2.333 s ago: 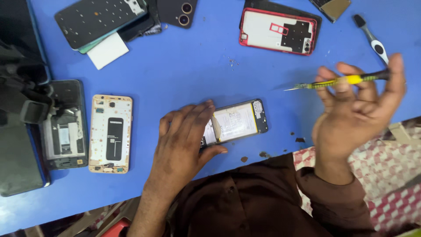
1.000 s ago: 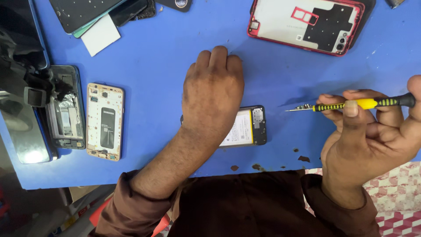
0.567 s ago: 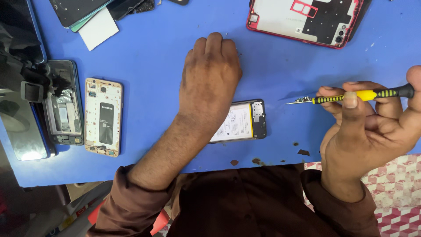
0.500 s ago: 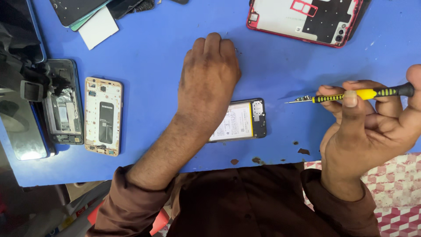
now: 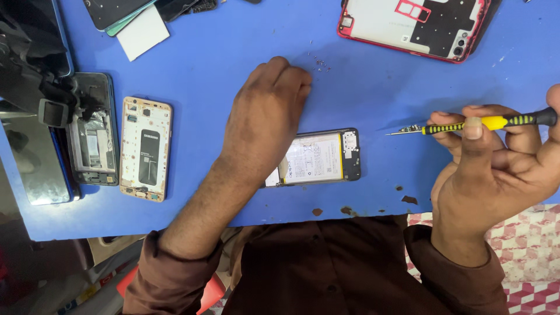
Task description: The person uses a yellow-handled screwdriver to remove small screws from the internal frame of a disassembled smartphone. Screws are placed on the blue work surface as they are removed. The person repeats this process for several screws around the device's battery area.
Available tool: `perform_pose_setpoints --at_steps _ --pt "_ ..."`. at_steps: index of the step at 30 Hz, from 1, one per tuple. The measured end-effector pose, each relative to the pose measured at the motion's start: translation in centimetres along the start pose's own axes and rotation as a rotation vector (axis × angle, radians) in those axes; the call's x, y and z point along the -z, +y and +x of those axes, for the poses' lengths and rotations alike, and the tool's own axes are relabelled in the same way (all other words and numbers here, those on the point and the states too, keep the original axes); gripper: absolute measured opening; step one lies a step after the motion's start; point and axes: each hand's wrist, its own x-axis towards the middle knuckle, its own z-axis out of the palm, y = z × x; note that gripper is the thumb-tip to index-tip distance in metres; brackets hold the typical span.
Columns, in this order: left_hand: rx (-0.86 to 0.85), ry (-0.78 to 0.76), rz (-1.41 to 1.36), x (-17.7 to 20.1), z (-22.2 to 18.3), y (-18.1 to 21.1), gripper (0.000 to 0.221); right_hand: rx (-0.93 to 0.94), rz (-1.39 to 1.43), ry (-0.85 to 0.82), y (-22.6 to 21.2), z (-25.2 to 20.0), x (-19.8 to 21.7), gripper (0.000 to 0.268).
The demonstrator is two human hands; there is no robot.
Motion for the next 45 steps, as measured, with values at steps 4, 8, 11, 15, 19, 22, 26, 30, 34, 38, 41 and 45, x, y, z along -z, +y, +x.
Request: perform_pose_setpoints --at_steps 4,8,11,15,19,22,26,30,34,38,41,45 --pt "-0.061 0.052 0.01 -0.7 0.6 0.3 0.014 -0.001 0.016 0.004 0.1 0.1 0.0 0.066" --pt "-0.043 -0.004 0.099 -1.4 1.1 0.7 0.013 0.0 0.037 0.019 0.5 -0.1 0.2 0.066" --pt "-0.087 0.014 0.145 -1.4 0.9 0.7 0.01 0.008 0.029 0.004 0.7 -0.3 0.6 0.063" --pt "-0.164 0.016 0.273 -1.6 1.0 0.5 0.009 0.024 0.025 -0.012 1.1 -0.1 0.9 0.063" --pt "-0.199 -0.011 0.361 -1.9 0.9 0.2 0.011 0.039 0.027 -0.015 1.4 -0.2 1.1 0.066" --pt "-0.197 0.015 0.291 -1.6 0.4 0.0 0.012 0.068 0.036 -0.03 1.5 -0.3 1.1 0.063" --pt "-0.137 0.017 0.127 -0.8 -0.7 0.0 0.013 0.08 0.026 -0.043 1.7 -0.5 1.2 0.06" --pt "-0.075 0.007 0.04 0.0 -1.2 -0.3 0.012 0.098 0.014 -0.05 1.6 -0.4 1.0 0.062" --pt "-0.046 0.015 0.01 0.2 -1.2 -0.4 0.009 0.097 -0.001 -0.067 1.6 -0.3 1.0 0.06" --pt "-0.054 0.012 -0.009 -0.4 -0.7 0.1 0.013 0.073 0.027 -0.039 1.6 -0.4 1.0 0.065" --pt "-0.098 -0.005 0.099 -0.6 -0.4 0.7 0.014 0.083 0.018 -0.046 1.5 -0.5 0.9 0.063" --pt "-0.172 -0.068 0.156 -0.1 0.0 0.5 0.011 0.089 0.009 -0.061 1.6 -0.6 1.2 0.061"
